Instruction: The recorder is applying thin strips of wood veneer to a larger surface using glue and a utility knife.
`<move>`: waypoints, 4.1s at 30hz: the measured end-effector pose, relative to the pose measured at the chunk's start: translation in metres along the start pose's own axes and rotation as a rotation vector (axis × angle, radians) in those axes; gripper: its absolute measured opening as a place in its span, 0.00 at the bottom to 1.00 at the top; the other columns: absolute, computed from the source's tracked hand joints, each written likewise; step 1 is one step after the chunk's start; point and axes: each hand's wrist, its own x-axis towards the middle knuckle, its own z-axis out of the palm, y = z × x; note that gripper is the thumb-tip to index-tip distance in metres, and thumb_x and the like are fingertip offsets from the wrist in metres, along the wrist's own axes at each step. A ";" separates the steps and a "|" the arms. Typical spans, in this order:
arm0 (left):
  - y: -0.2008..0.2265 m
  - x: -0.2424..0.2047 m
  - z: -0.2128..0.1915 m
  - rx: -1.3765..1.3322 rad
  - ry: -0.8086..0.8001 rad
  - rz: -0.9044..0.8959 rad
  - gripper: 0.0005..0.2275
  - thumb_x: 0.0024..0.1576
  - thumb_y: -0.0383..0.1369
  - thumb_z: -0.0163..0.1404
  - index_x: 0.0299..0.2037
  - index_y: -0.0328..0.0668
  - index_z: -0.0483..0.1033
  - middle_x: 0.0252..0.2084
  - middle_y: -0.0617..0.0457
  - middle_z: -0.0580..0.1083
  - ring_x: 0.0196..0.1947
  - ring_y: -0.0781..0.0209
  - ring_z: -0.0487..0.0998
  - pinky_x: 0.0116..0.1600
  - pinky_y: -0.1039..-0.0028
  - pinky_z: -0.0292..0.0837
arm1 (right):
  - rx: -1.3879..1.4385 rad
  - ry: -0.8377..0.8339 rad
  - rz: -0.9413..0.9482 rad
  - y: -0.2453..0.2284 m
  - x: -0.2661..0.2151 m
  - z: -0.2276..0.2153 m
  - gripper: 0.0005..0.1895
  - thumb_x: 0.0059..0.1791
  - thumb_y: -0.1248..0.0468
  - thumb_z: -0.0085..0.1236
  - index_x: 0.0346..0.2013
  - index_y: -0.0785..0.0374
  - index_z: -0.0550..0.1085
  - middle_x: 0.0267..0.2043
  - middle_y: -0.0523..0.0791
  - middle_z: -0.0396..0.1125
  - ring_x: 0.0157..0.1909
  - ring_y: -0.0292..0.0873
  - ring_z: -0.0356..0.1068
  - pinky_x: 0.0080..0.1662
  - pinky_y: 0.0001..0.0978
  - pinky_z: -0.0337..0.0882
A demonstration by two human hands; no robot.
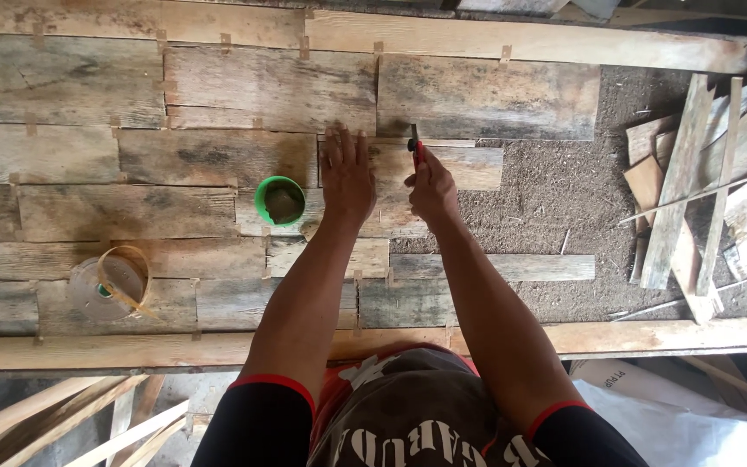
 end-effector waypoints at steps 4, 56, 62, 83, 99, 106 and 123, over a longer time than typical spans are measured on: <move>-0.002 -0.002 0.007 -0.031 0.077 0.012 0.32 0.66 0.43 0.45 0.77 0.39 0.46 0.78 0.33 0.40 0.77 0.28 0.41 0.75 0.42 0.44 | -0.249 0.083 -0.202 0.029 0.018 0.003 0.24 0.61 0.58 0.34 0.72 0.57 0.62 0.35 0.47 0.77 0.35 0.35 0.77 0.36 0.34 0.77; 0.003 -0.005 0.000 0.053 -0.158 -0.097 0.42 0.64 0.63 0.29 0.79 0.45 0.31 0.81 0.46 0.26 0.80 0.46 0.24 0.77 0.51 0.16 | -0.641 0.728 0.112 0.157 -0.011 -0.191 0.23 0.52 0.61 0.59 0.59 0.57 0.62 0.57 0.50 0.57 0.59 0.53 0.58 0.60 0.53 0.62; 0.005 -0.006 -0.007 0.051 -0.177 -0.093 0.42 0.63 0.64 0.28 0.79 0.45 0.31 0.81 0.46 0.25 0.80 0.46 0.23 0.77 0.50 0.16 | -0.670 0.653 0.101 0.157 -0.013 -0.200 0.37 0.48 0.57 0.64 0.66 0.63 0.57 0.56 0.54 0.57 0.61 0.56 0.57 0.62 0.57 0.61; 0.037 -0.212 -0.031 -0.380 0.362 0.182 0.35 0.66 0.43 0.51 0.77 0.30 0.47 0.80 0.33 0.46 0.80 0.35 0.46 0.80 0.50 0.47 | -0.736 0.521 0.027 0.171 -0.006 -0.221 0.39 0.47 0.48 0.66 0.65 0.60 0.59 0.57 0.56 0.58 0.59 0.57 0.60 0.61 0.54 0.63; 0.075 -0.448 -0.002 -0.425 0.548 -0.458 0.24 0.62 0.35 0.53 0.66 0.30 0.65 0.70 0.33 0.64 0.68 0.34 0.66 0.68 0.52 0.64 | -0.672 0.633 -0.283 0.243 0.045 -0.256 0.19 0.50 0.51 0.67 0.49 0.56 0.75 0.49 0.50 0.70 0.50 0.56 0.71 0.51 0.54 0.71; 0.068 -0.426 0.010 -0.416 0.696 -0.466 0.16 0.60 0.35 0.56 0.54 0.30 0.76 0.50 0.36 0.77 0.50 0.36 0.78 0.56 0.55 0.74 | -0.721 0.559 -0.174 0.218 0.028 -0.264 0.25 0.48 0.57 0.67 0.56 0.61 0.69 0.55 0.54 0.62 0.51 0.59 0.66 0.49 0.57 0.70; -0.027 -0.330 0.012 -0.496 0.604 -0.303 0.12 0.57 0.33 0.58 0.47 0.37 0.78 0.43 0.39 0.76 0.46 0.37 0.77 0.52 0.53 0.73 | -0.649 -0.051 -0.881 0.086 -0.105 0.007 0.06 0.52 0.61 0.60 0.43 0.56 0.77 0.47 0.49 0.73 0.49 0.55 0.72 0.51 0.46 0.73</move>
